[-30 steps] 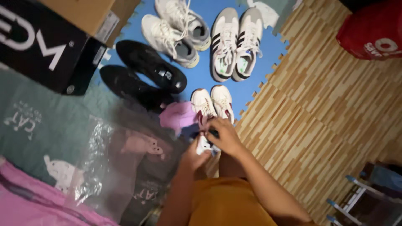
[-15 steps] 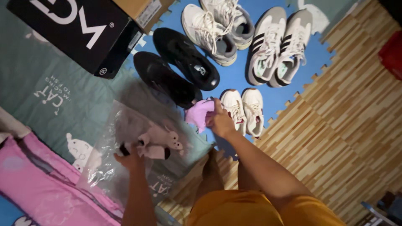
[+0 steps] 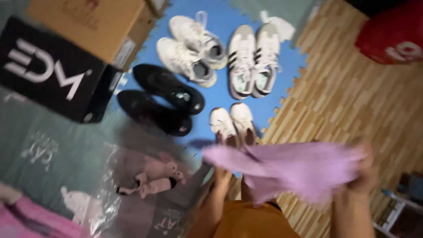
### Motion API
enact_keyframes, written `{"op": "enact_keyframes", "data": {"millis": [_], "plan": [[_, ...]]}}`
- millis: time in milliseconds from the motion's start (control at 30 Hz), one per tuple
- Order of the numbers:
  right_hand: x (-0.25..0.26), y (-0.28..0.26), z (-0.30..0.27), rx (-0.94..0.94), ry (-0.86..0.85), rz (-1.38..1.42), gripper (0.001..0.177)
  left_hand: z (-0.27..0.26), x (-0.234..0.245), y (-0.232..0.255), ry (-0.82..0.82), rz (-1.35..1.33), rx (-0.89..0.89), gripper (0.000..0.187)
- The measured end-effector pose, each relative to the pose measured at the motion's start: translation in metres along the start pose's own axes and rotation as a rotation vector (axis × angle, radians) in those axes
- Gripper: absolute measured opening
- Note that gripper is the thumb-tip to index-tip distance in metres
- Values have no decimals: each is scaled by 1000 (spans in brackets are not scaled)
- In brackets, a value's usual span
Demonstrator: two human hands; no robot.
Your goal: The person ties the laces of a white sneaker, then picks up a pink cloth and wipes the upper and sides of a white sneaker with a red logo. The person handles the shoes one at a time and places them back on the floor mat.
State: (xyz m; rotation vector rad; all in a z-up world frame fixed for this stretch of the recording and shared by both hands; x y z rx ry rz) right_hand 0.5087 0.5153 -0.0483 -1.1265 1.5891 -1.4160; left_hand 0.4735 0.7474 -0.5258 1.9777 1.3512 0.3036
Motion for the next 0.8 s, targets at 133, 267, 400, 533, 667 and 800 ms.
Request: {"op": "enact_keyframes", "data": {"millis": [133, 267, 400, 533, 667, 800], "plan": [[57, -18, -29, -7, 311, 181, 35, 31, -66, -19, 132, -765, 297, 31], [96, -2, -64, -2, 580, 412, 31, 86, -84, 13, -79, -1309, 468, 38], [135, 23, -131, 24, 825, 577, 27, 108, -67, 5, 195, -1191, 726, 32], [147, 81, -190, -129, 936, 654, 24, 97, -63, 20, 261, -1164, 584, 30], [165, 116, -205, -189, 775, 512, 21, 50, -58, 118, 61, -964, 108, 16], [202, 89, -210, 76, 746, 743, 27, -39, -77, 260, -45, -385, -446, 18]]}}
Point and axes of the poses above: each hand's wrist, its own z-axis towards the middle knuckle, its own x-axis out of the back of the hand, y = z × x, the point moved 10 cm from there along z, towards the middle knuckle, and after that the axes turned 5 degrees about -y, right-handed, at the moved point
